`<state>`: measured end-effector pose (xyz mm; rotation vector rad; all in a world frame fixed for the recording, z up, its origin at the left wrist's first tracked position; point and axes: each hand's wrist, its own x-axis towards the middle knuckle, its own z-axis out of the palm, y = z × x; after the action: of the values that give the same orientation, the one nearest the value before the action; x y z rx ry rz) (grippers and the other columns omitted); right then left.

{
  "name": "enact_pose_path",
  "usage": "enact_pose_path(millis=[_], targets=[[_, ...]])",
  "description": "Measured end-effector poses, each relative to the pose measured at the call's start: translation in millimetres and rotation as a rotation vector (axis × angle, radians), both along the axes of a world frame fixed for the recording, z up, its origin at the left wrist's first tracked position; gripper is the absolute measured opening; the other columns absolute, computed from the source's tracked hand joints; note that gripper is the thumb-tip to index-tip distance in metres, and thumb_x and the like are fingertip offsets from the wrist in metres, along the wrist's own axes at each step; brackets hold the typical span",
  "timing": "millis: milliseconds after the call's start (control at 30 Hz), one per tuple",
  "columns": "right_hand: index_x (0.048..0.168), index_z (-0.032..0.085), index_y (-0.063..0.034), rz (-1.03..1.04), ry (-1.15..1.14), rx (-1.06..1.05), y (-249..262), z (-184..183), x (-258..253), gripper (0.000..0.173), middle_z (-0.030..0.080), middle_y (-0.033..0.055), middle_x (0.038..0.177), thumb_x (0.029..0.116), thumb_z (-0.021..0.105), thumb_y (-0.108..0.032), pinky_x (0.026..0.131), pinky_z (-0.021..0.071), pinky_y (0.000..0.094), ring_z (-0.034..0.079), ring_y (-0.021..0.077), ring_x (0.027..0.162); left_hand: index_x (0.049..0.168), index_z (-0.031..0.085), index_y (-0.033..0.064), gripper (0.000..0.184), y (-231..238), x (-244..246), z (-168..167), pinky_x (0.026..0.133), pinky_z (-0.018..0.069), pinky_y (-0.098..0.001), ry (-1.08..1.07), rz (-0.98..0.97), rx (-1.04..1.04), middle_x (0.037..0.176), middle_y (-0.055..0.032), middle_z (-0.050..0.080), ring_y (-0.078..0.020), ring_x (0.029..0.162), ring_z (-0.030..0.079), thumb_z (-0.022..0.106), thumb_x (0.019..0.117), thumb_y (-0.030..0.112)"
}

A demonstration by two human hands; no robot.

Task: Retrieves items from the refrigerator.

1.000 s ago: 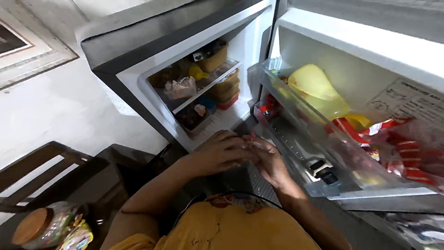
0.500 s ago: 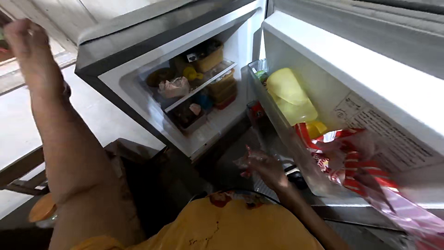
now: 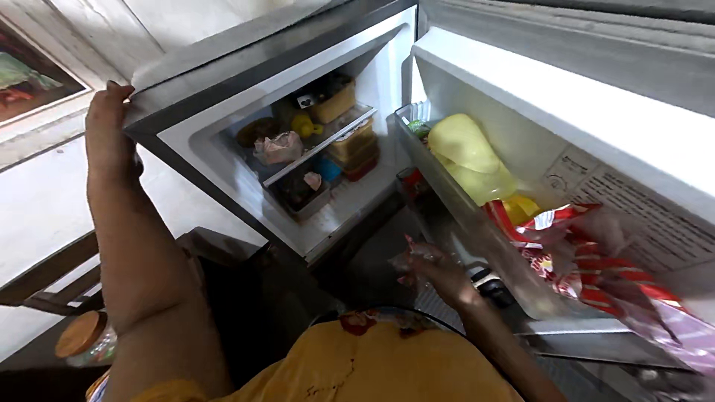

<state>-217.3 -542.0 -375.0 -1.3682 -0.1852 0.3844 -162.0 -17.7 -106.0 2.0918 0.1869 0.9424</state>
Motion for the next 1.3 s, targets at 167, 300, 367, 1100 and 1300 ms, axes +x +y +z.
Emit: enact_pose_path(millis=[167,300,367,1100,1300], targets=[[0.114,0.067,0.0015,0.033,-0.080,-0.013,-19.1,-3.8,7.4,0.025,0.075,0.0094,0.098,0.0945,0.068,-0.013,0.076,0.0658,0.0406,0.075,0.0211,0.082,0.140,0.055,0.0104,0.057,-38.4,-34.2,0.1,0.096,0.0505,-0.0270,-0.016,0.036,0.038,0.120,-0.0013,0.065,-0.0019,0.104,0.062,0.028,0.1103,0.051],[0.113,0.067,0.0004,0.065,-0.154,-0.137,-32.2,-2.6,11.0,0.021,0.075,0.0067,0.096,0.0960,0.065,-0.012,0.075,0.0661,0.0382,0.075,0.0178,0.081,0.138,0.057,0.0073,0.058,-64.1,-51.2,-3.9,0.098,0.0501,-0.0297,-0.044,0.083,0.092,0.126,-0.0065,0.062,-0.0049,0.107,0.062,0.027,0.1110,0.049],[0.113,0.068,0.0002,0.079,-0.179,-0.157,-36.6,-3.9,12.6,0.020,0.075,0.0060,0.095,0.0963,0.064,-0.011,0.074,0.0658,0.0369,0.074,0.0165,0.079,0.141,0.055,0.0091,0.059,-69.5,-53.2,-8.7,0.098,0.0502,-0.0313,-0.058,0.098,0.090,0.131,-0.0087,0.060,-0.0080,0.111,0.061,0.026,0.1109,0.050],[0.115,0.067,-0.0015,-0.260,-0.213,-0.210,-86.3,-9.4,25.9,0.029,0.074,0.0053,0.099,0.1053,0.051,-0.024,0.073,0.0653,0.0354,0.074,0.0152,0.081,0.146,0.048,-0.0035,0.053,-103.1,-32.9,-56.0,0.094,0.0483,-0.0234,-0.451,0.331,0.320,0.134,-0.0206,0.056,-0.0148,0.111,0.059,0.044,0.1107,0.035],[0.135,0.058,0.0009,-0.528,-0.289,-0.389,-96.0,0.9,31.4,0.040,0.067,0.0085,0.117,0.1017,0.056,-0.021,0.080,0.0575,0.0226,0.066,0.0027,0.090,0.151,0.038,-0.0075,0.058,-102.7,-41.4,-64.4,0.095,0.0503,-0.0237,-0.455,0.191,0.249,0.143,-0.0224,0.050,-0.0146,0.116,0.059,0.048,0.1093,0.032]])
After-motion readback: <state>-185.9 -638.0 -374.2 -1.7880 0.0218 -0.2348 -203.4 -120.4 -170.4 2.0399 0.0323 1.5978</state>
